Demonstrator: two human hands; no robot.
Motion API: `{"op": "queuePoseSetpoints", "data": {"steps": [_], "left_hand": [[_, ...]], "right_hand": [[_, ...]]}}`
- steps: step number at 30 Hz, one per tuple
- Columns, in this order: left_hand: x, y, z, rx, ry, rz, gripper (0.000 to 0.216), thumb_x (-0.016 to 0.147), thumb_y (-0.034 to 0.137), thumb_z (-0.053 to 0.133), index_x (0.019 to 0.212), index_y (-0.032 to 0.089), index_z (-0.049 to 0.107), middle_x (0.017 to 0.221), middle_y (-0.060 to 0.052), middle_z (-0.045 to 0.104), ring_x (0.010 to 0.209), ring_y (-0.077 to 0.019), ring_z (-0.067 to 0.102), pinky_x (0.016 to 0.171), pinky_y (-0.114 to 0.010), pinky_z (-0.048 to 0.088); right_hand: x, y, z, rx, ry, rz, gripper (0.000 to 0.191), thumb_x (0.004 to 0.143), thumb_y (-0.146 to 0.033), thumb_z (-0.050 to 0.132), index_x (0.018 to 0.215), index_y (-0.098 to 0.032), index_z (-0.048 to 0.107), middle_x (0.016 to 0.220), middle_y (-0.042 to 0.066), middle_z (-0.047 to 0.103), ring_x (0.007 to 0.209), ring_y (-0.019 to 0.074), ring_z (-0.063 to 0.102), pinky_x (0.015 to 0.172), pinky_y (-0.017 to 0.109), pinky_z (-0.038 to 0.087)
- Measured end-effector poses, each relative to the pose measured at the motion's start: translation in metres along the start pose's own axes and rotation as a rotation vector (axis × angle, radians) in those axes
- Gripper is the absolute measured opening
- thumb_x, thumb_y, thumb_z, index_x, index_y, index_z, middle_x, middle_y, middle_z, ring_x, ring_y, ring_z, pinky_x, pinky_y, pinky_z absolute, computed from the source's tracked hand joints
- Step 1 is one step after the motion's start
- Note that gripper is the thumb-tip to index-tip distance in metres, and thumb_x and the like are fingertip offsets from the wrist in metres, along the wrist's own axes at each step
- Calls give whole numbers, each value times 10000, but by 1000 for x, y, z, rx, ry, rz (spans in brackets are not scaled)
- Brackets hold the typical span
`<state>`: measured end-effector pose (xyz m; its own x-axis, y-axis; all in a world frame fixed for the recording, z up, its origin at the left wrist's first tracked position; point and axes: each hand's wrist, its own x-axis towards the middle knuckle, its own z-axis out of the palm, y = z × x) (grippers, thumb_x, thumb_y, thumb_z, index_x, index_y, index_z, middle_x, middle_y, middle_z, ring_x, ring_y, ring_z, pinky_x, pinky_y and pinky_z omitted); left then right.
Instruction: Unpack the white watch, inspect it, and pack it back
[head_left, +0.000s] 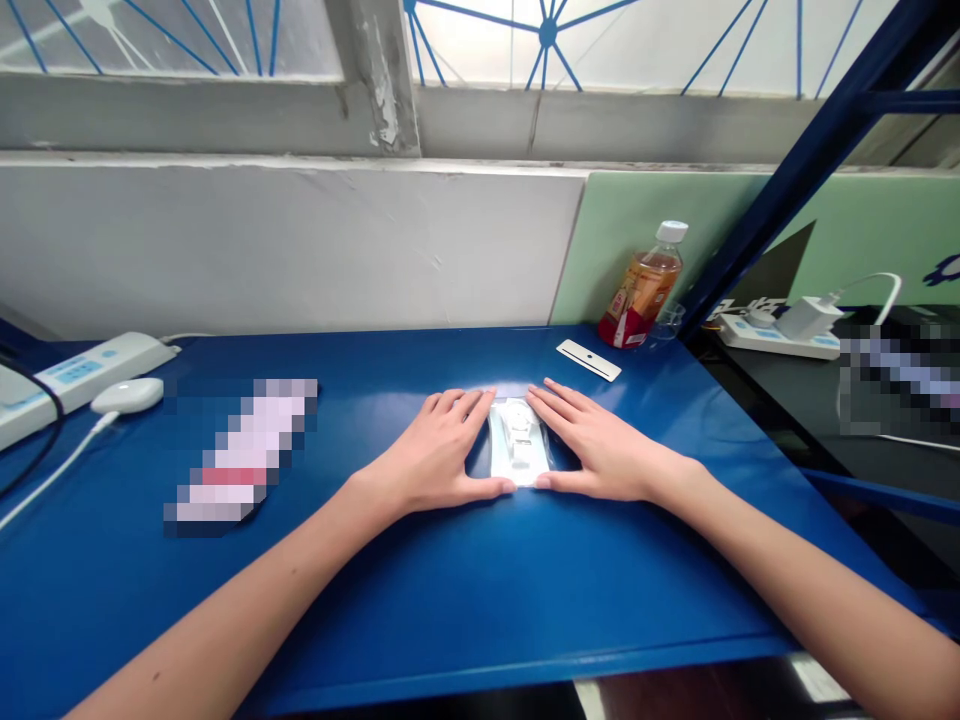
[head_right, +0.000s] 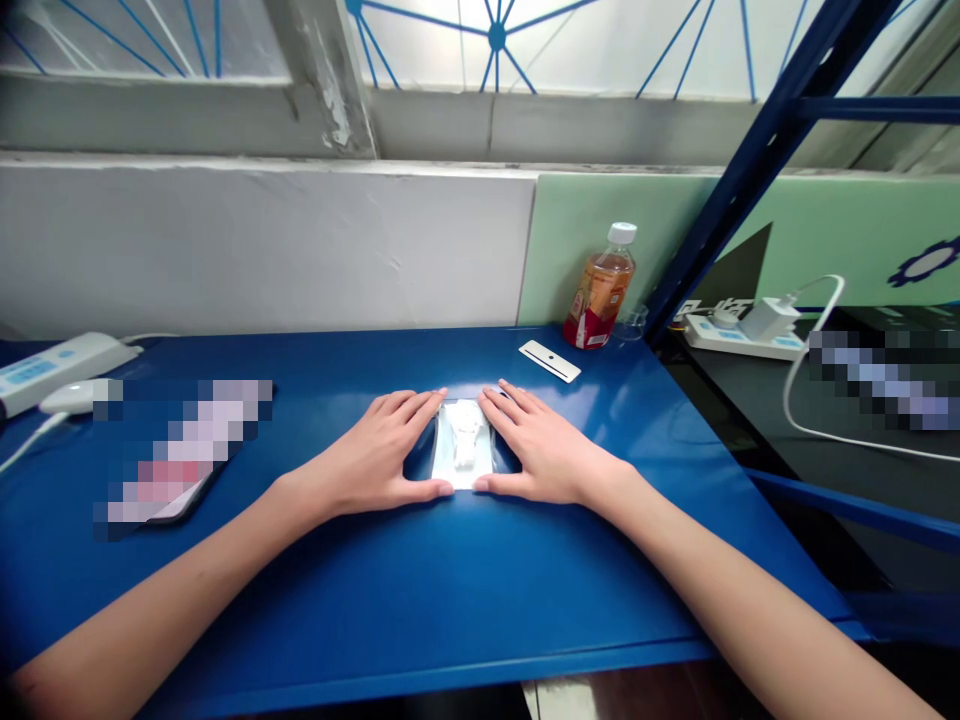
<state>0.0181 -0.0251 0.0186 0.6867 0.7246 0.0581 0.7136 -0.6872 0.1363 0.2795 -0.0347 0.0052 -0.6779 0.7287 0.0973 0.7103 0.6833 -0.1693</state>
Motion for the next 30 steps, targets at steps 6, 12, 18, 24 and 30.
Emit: {"op": "queuePoseSetpoints", "data": {"steps": [6, 12, 18, 24, 30], "left_hand": [[1, -3, 2, -23, -52, 24, 1107, 794, 844, 420, 1534, 48, 212, 1609, -221, 177, 1496, -355, 133, 1190, -474, 147], [1, -3, 1, -94, -97, 25, 1067, 814, 809, 447, 1551, 88, 173, 1601, -207, 221, 1488, -337, 192, 1184, -443, 193], [0, -3, 6, -83, -112, 18, 1046, 846, 785, 413, 1550, 57, 154, 1612, -207, 167, 1502, -322, 131, 1202, -436, 138], [0, -2, 7, -70, -125, 18, 1053, 867, 768, 389, 1551, 17, 112, 1618, -214, 123, 1509, -312, 92, 1208, -431, 119], [0, -2, 5, -78, -116, 33, 1022, 868, 768, 393, 1568, 87, 93, 1632, -163, 111, 1510, -305, 86, 1208, -436, 118]], "right_hand": [[0, 5, -1, 46, 15, -19, 1009, 842, -713, 522, 1546, -49, 236, 1591, 215, 258, 1491, 356, 184, 1176, 529, 295], [-1, 8, -9, 103, -29, -1, 1007, 832, -698, 556, 1539, -45, 259, 1592, 206, 266, 1493, 347, 183, 1182, 511, 293], [-3, 7, -5, 87, -1, -5, 965, 838, -684, 561, 1535, -73, 291, 1573, 216, 302, 1465, 359, 271, 1162, 532, 320], [-3, 3, -5, 67, -8, -11, 975, 859, -667, 541, 1554, -62, 222, 1573, 246, 271, 1454, 380, 287, 1146, 553, 332], [-4, 3, -5, 49, -10, -4, 979, 857, -682, 529, 1549, -55, 234, 1570, 250, 282, 1447, 381, 305, 1139, 545, 345]]}}
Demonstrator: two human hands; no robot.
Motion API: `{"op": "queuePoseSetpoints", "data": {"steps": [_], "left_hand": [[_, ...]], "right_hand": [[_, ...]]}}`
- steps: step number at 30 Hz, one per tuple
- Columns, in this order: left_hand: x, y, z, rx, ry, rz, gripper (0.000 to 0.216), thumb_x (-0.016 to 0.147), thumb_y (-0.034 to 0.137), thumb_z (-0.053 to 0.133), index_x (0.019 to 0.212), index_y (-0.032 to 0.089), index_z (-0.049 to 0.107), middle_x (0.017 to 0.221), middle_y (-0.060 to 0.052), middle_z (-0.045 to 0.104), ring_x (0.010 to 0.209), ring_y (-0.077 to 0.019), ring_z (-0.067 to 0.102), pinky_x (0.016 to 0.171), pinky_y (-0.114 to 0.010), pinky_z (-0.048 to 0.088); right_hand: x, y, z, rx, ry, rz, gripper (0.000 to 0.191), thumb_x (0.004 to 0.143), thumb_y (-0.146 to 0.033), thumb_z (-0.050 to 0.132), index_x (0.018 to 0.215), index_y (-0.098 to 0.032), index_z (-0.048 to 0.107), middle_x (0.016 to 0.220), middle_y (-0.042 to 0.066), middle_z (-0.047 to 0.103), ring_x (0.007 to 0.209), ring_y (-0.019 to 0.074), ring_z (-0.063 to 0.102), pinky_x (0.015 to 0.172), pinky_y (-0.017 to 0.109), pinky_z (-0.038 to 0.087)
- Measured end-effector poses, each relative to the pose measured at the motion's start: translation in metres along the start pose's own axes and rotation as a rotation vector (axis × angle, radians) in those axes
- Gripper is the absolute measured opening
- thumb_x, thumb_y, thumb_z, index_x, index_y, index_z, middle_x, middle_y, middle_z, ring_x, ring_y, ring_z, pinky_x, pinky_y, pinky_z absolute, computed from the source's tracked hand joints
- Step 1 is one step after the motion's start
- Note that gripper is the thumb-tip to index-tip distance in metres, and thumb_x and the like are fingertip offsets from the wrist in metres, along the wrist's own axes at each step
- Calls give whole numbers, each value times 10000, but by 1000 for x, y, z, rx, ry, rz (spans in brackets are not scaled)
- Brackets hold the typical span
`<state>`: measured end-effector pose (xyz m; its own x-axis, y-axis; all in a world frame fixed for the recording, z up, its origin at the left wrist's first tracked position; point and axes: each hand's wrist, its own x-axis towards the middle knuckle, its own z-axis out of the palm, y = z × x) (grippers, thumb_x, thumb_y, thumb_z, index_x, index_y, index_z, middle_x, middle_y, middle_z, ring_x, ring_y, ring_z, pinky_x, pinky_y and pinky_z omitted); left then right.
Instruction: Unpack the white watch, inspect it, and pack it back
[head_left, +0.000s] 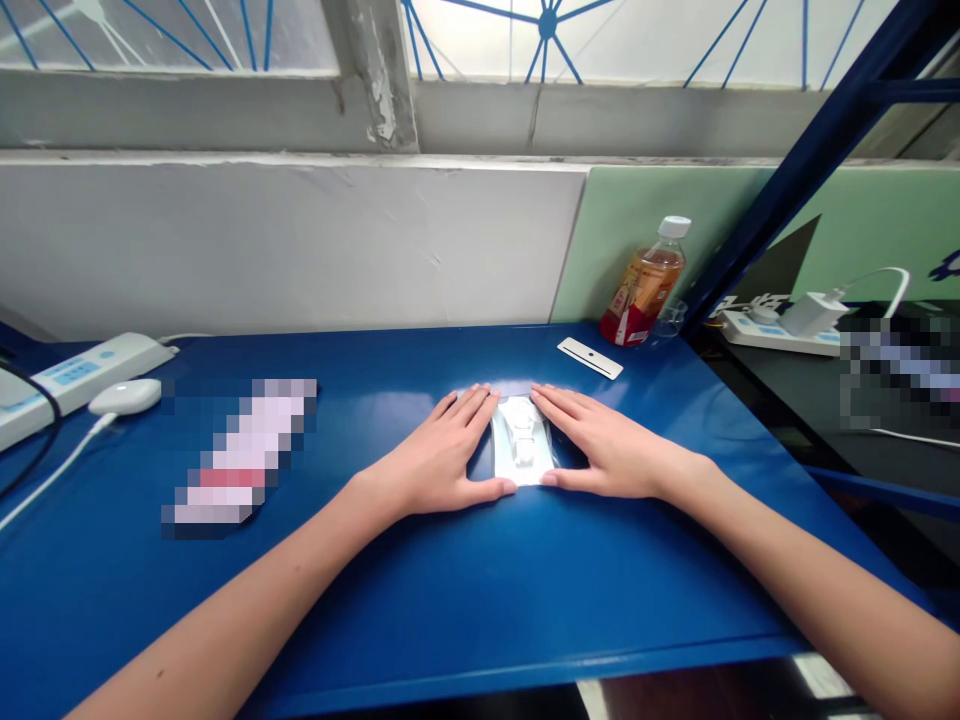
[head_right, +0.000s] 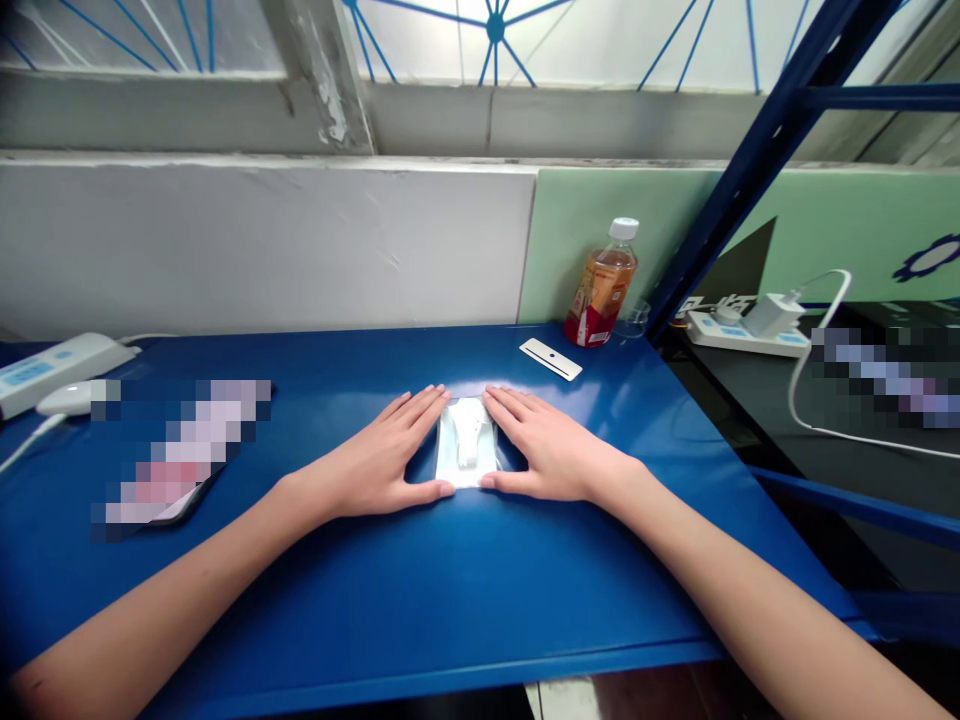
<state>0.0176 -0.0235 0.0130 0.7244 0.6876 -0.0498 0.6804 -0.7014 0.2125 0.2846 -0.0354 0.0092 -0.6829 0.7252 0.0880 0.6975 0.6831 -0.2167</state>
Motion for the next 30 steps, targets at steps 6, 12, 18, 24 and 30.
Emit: {"op": "queuePoseSetpoints", "data": {"steps": [6, 12, 18, 24, 30], "left_hand": [[0, 2, 0, 11, 5, 5, 1003, 885, 739, 393, 1566, 76, 75, 1633, -179, 64, 1511, -310, 58, 1210, -439, 102], [0, 2, -1, -7, -5, 12, 1007, 880, 735, 407, 1564, 65, 96, 1624, -195, 122, 1505, -331, 104, 1206, -454, 109], [0, 3, -2, -3, 2, 5, 997, 880, 736, 409, 1557, 57, 136, 1616, -196, 171, 1502, -327, 132, 1204, -448, 124], [1, 3, -2, 3, -21, -6, 998, 894, 755, 351, 1556, 41, 131, 1621, -191, 148, 1506, -313, 113, 1207, -429, 101], [0, 0, 0, -16, 4, 7, 971, 904, 726, 382, 1565, 72, 102, 1626, -179, 129, 1507, -311, 106, 1209, -436, 103]], "right_hand": [[0, -1, 0, 11, -17, -1, 972, 869, -674, 515, 1554, -52, 216, 1581, 245, 250, 1458, 382, 273, 1155, 537, 321], [0, -1, 0, 7, -15, 4, 968, 874, -673, 508, 1553, -48, 216, 1579, 247, 255, 1457, 380, 277, 1158, 538, 316], [0, 2, 2, 27, 19, -13, 968, 867, -673, 522, 1565, -89, 193, 1574, 237, 281, 1446, 380, 308, 1139, 556, 341], [0, 2, 1, 29, 18, -11, 954, 867, -662, 536, 1562, -94, 211, 1577, 230, 285, 1450, 371, 304, 1146, 539, 333], [0, 0, -2, 34, 2, -3, 938, 870, -660, 533, 1549, -81, 246, 1573, 241, 287, 1449, 375, 304, 1140, 546, 341]]}}
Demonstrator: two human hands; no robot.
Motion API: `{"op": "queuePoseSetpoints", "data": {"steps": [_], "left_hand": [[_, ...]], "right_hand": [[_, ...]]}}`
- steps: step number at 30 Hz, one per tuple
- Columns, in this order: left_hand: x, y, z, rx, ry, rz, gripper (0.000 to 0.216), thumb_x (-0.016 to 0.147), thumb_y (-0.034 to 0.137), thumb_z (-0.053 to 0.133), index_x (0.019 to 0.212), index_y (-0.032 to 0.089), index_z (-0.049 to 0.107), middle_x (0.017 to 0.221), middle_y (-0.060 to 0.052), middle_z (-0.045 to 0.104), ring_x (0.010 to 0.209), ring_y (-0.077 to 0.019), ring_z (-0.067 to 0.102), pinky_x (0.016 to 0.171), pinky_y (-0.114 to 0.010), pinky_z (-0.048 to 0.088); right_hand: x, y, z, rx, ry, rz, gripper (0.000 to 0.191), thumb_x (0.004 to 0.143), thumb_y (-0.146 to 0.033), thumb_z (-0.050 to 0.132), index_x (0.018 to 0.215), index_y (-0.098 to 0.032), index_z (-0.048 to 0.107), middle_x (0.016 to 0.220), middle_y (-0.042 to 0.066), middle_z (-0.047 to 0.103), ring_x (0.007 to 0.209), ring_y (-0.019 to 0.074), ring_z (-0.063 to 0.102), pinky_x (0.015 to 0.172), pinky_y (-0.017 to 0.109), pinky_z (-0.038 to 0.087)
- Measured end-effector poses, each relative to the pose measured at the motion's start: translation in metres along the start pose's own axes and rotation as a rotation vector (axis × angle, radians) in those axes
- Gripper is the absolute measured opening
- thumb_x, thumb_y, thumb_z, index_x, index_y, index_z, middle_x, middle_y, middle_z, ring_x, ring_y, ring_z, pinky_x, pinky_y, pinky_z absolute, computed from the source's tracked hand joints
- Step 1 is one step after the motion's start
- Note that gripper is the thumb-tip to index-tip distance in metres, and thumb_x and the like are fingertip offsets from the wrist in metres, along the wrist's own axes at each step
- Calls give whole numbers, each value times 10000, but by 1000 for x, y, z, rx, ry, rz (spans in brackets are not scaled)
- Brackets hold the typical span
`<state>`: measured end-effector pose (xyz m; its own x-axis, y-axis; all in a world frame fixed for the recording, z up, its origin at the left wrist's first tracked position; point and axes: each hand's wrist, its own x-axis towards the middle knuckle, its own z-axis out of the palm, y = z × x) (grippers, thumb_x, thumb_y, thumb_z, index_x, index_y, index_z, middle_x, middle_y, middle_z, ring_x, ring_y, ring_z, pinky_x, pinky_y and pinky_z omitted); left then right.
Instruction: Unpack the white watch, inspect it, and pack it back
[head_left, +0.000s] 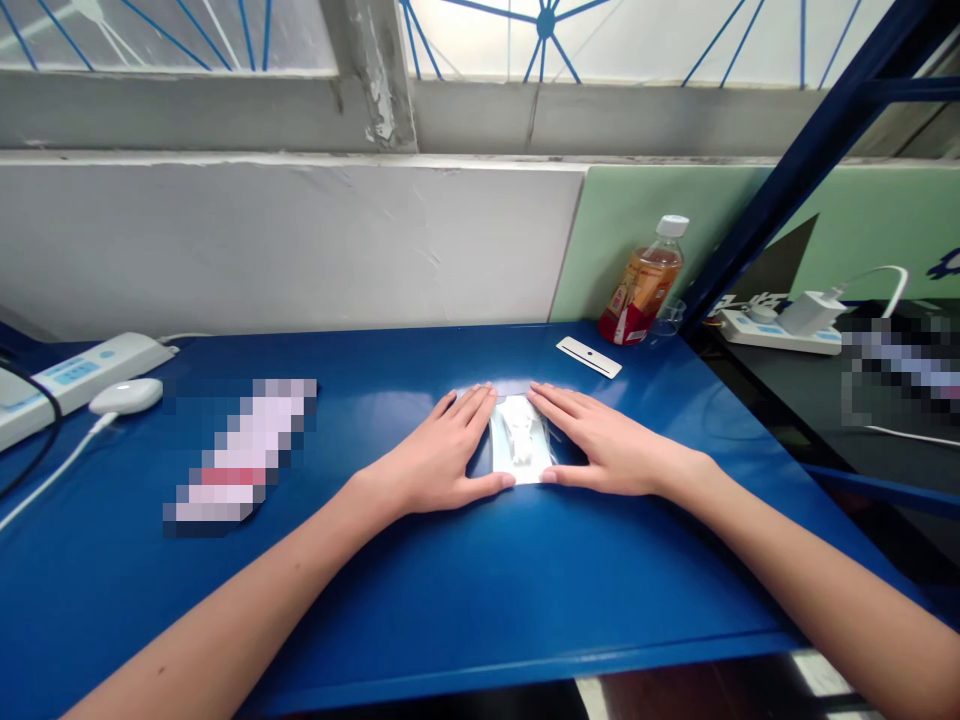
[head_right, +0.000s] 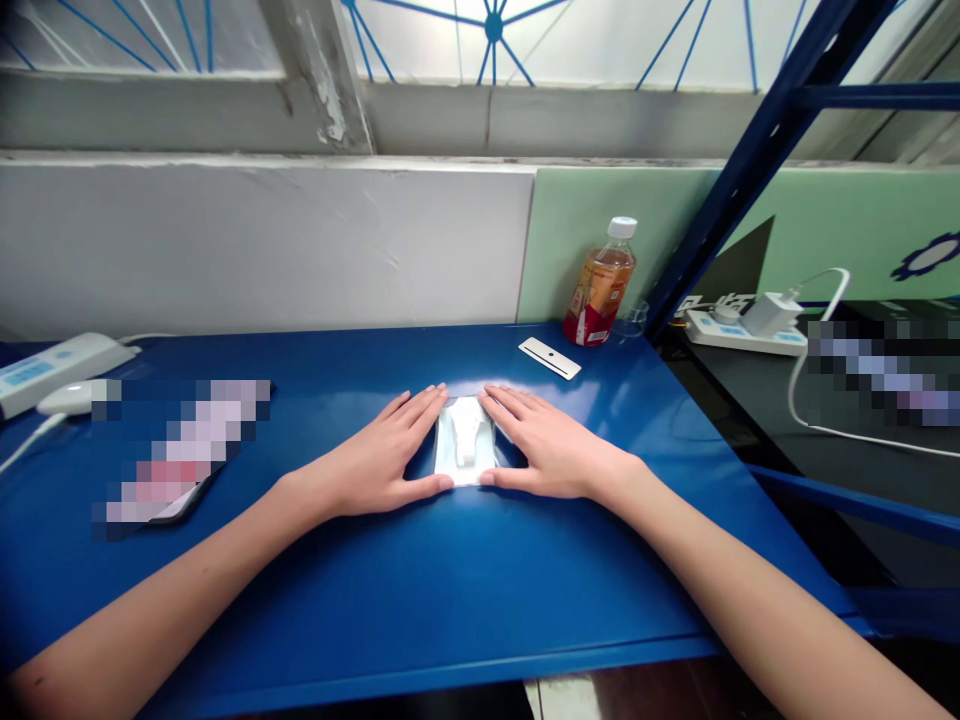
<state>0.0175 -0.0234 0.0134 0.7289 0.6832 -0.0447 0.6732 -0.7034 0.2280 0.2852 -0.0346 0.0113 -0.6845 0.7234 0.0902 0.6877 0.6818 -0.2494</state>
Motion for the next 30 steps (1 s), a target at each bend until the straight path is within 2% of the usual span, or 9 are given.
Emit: {"op": "queuePoseSetpoints", "data": {"steps": [4, 7, 14, 16, 18, 21, 25, 27, 30], "left_hand": [[-2, -4, -3, -13, -6, 28, 941, 914, 662, 432, 1572, 93, 71, 1629, -178, 78, 1507, -314, 100, 1212, -451, 103], [-3, -6, -6, -14, -19, 41, 834, 948, 539, 438, 1572, 110, 89, 1633, -163, 61, 1510, -300, 78, 1213, -448, 115], [-2, -6, -6, 8, 60, 63, 554, 978, 222, 313, 1527, 153, 276, 1617, -133, 223, 1494, -287, 187, 1190, -476, 221], [-1, -5, -6, 19, 84, 51, 508, 1001, 240, 292, 1500, 154, 336, 1605, -138, 258, 1485, -290, 217, 1185, -488, 234], [-1, -4, -6, 19, 83, 49, 517, 1028, 372, 318, 1499, 159, 348, 1606, -135, 260, 1485, -290, 216, 1189, -479, 229], [-2, -4, -7, 6, 49, 59, 630, 1007, 526, 371, 1526, 175, 305, 1614, -132, 235, 1497, -291, 176, 1195, -464, 215], [-3, -6, -5, -15, 28, 70, 579, 1026, 490, 333, 1543, 238, 272, 1620, -112, 224, 1503, -289, 147, 1194, -486, 197], [-3, -7, -4, -14, 27, 52, 604, 1022, 503, 336, 1547, 214, 262, 1615, -125, 230, 1501, -292, 155, 1193, -487, 196], [-2, -10, -6, 3, 25, 8, 670, 1011, 545, 339, 1534, 130, 286, 1597, -157, 268, 1493, -293, 192, 1197, -459, 196]], "right_hand": [[1, -2, -5, 19, 56, -12, 743, 927, -564, 510, 1501, -113, 372, 1514, 224, 419, 1374, 367, 439, 1093, 533, 416], [3, -3, -6, 15, 127, -20, 564, 952, -477, 508, 1402, -138, 510, 1398, 202, 557, 1251, 350, 566, 1015, 505, 493], [3, 1, -1, -21, 233, 97, 279, 902, -413, 610, 1075, -212, 696, 1008, 91, 752, 912, 272, 708, 802, 410, 566], [3, 1, -1, -15, 237, 119, 232, 896, -411, 620, 994, -221, 708, 914, 63, 760, 838, 249, 714, 757, 381, 561], [3, 0, -1, -3, 240, 123, 227, 897, -423, 618, 943, -220, 709, 849, 50, 757, 777, 235, 711, 727, 370, 558], [4, -1, -3, 19, 270, 94, 263, 910, -427, 592, 1002, -205, 699, 968, 83, 752, 880, 254, 706, 791, 397, 568], [3, 0, -6, 63, 230, -31, 467, 936, -397, 549, 1354, -188, 555, 1383, 148, 584, 1266, 304, 554, 1041, 471, 480], [3, 1, -7, 81, 173, -59, 520, 948, -395, 533, 1423, -187, 494, 1427, 151, 548, 1311, 306, 518, 1075, 478, 455], [3, 1, -8, 72, 150, -44, 532, 942, -418, 550, 1416, -182, 508, 1404, 150, 572, 1294, 313, 535, 1068, 481, 464]]}}
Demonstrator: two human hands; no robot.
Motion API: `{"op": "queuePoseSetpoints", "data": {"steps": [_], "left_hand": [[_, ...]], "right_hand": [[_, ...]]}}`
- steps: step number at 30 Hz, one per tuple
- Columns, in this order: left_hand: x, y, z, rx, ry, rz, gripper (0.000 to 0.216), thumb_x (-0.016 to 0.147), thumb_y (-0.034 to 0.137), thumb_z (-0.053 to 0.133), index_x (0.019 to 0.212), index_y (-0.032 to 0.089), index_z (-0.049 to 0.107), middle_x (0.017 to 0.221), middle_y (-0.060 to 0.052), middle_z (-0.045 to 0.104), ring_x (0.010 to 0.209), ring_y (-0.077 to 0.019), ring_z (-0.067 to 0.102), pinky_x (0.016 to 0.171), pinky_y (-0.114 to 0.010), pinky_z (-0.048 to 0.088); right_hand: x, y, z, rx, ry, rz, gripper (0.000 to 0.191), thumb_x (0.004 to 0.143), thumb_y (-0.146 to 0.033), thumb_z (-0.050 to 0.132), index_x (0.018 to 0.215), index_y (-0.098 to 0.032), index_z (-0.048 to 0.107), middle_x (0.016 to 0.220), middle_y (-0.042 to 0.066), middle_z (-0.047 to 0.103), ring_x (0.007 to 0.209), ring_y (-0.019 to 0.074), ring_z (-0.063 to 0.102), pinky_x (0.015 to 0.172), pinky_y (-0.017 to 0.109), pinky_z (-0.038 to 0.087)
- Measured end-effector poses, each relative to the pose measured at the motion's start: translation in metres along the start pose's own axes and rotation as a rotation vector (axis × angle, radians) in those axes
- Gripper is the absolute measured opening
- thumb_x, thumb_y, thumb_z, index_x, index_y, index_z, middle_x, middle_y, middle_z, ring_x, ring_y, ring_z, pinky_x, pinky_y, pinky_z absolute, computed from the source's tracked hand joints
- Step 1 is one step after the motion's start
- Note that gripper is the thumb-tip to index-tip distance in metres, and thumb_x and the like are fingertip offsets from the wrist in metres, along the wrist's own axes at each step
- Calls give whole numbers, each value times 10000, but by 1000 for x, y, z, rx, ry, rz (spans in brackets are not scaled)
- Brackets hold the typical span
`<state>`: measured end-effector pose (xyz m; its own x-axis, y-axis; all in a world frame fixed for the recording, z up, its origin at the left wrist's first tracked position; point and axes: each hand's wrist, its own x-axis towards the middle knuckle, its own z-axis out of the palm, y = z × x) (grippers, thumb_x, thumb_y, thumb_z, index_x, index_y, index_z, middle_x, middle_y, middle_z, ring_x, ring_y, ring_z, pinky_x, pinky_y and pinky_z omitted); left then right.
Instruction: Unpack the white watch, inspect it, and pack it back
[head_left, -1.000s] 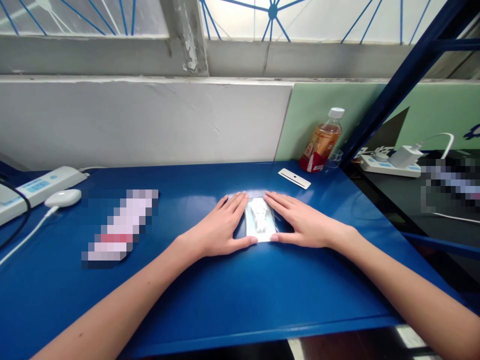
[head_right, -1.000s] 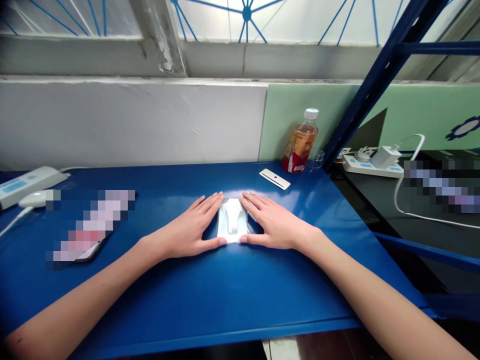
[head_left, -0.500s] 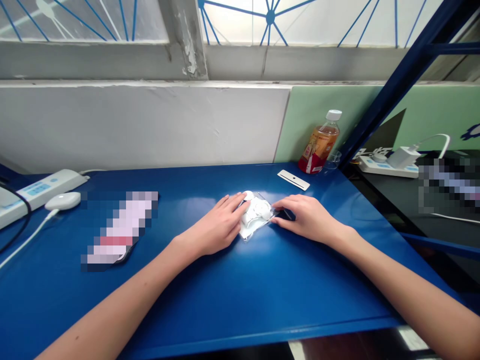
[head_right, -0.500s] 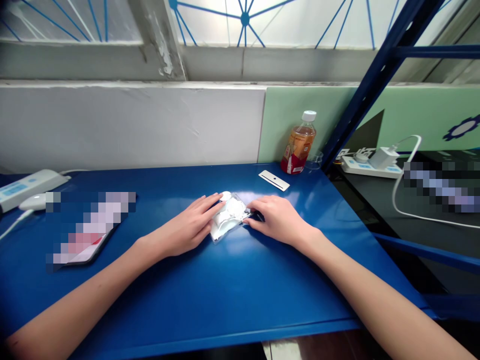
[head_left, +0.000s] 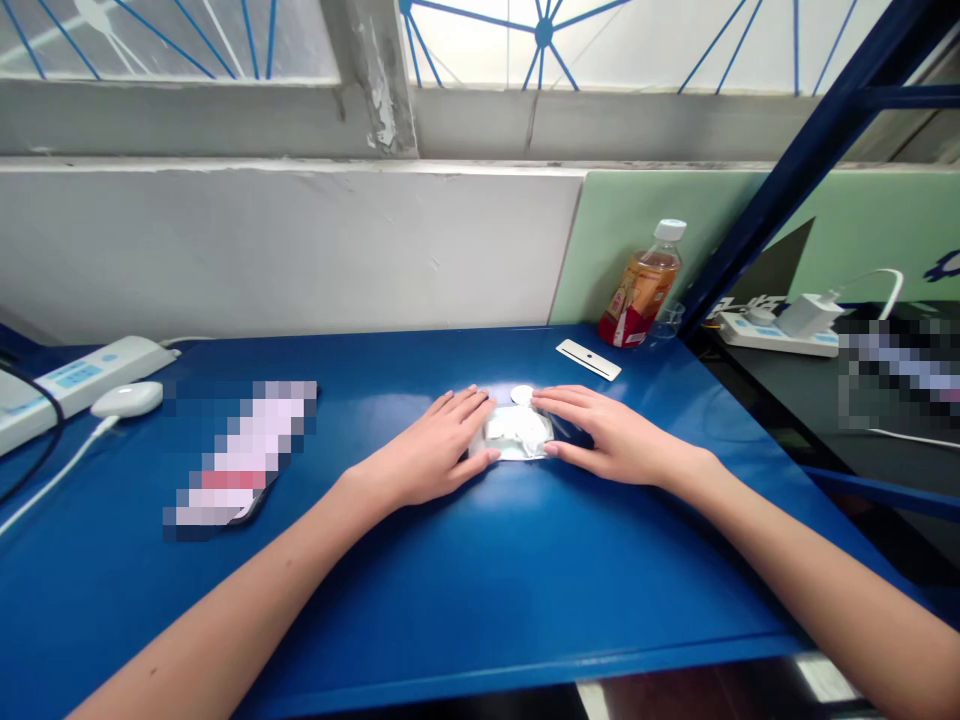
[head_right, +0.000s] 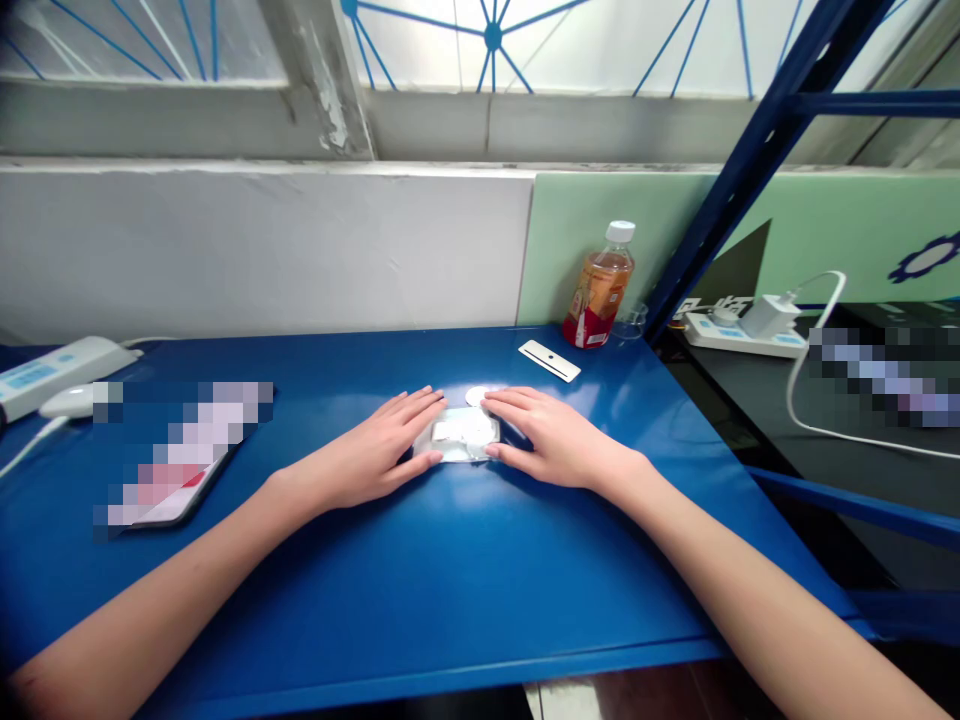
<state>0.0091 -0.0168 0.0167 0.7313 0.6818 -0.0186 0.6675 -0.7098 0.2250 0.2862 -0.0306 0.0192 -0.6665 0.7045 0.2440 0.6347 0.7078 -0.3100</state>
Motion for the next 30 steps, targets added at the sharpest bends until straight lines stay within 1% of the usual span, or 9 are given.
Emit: {"op": "queuePoseSetpoints", "data": {"steps": [2, 4, 7, 10, 15, 20, 25, 30], "left_hand": [[0, -3, -2, 10, -3, -19, 703, 998, 585, 347, 1518, 113, 318, 1585, -161, 297, 1488, -297, 207, 1195, -451, 200], [-1, -6, -4, 13, -7, -26, 732, 977, 626, 365, 1510, 125, 334, 1579, -154, 315, 1483, -302, 225, 1190, -451, 214], [-2, -9, -7, 15, -8, -25, 766, 950, 662, 398, 1509, 141, 337, 1579, -143, 318, 1476, -302, 247, 1187, -448, 221], [-2, -9, -8, 18, -17, -33, 800, 930, 685, 420, 1512, 143, 329, 1578, -145, 319, 1476, -301, 247, 1186, -442, 223], [-1, -9, -9, 7, -25, -57, 882, 884, 740, 449, 1509, 129, 335, 1576, -159, 318, 1468, -316, 264, 1180, -438, 236], [0, -8, -7, 6, -2, -57, 866, 869, 743, 476, 1491, 149, 368, 1565, -169, 337, 1460, -325, 282, 1170, -451, 253], [1, -5, -7, 7, -20, -73, 885, 873, 727, 490, 1493, 111, 356, 1564, -185, 330, 1467, -325, 263, 1176, -456, 239], [0, -7, -9, 13, -32, -65, 898, 880, 735, 463, 1508, 106, 331, 1574, -177, 308, 1472, -323, 249, 1180, -455, 235]], "right_hand": [[0, 0, 0, -27, -2, 15, 537, 930, -439, 569, 1396, -176, 529, 1386, 150, 587, 1276, 322, 547, 1053, 491, 475], [1, 0, 0, -55, -6, 28, 542, 924, -450, 577, 1380, -160, 542, 1374, 160, 595, 1259, 329, 558, 1038, 495, 487], [1, 1, 0, -76, -11, 45, 584, 916, -471, 585, 1386, -128, 534, 1382, 184, 581, 1265, 338, 551, 1035, 496, 490], [0, 2, -1, -75, -27, 49, 643, 908, -501, 587, 1404, -99, 512, 1406, 197, 557, 1304, 343, 517, 1064, 493, 469], [-2, 5, -3, -31, -71, 59, 706, 890, -553, 591, 1438, -123, 482, 1453, 183, 515, 1333, 345, 491, 1087, 501, 447], [-3, 6, -2, 9, -87, 91, 702, 884, -549, 604, 1442, -140, 485, 1458, 175, 512, 1346, 342, 481, 1105, 490, 431], [-4, 6, -2, 10, -89, 89, 704, 892, -542, 597, 1456, -143, 461, 1461, 177, 507, 1337, 339, 491, 1096, 496, 437], [-3, 7, -3, -53, -44, 78, 724, 863, -546, 630, 1421, -106, 493, 1423, 201, 538, 1308, 350, 514, 1068, 499, 464]]}}
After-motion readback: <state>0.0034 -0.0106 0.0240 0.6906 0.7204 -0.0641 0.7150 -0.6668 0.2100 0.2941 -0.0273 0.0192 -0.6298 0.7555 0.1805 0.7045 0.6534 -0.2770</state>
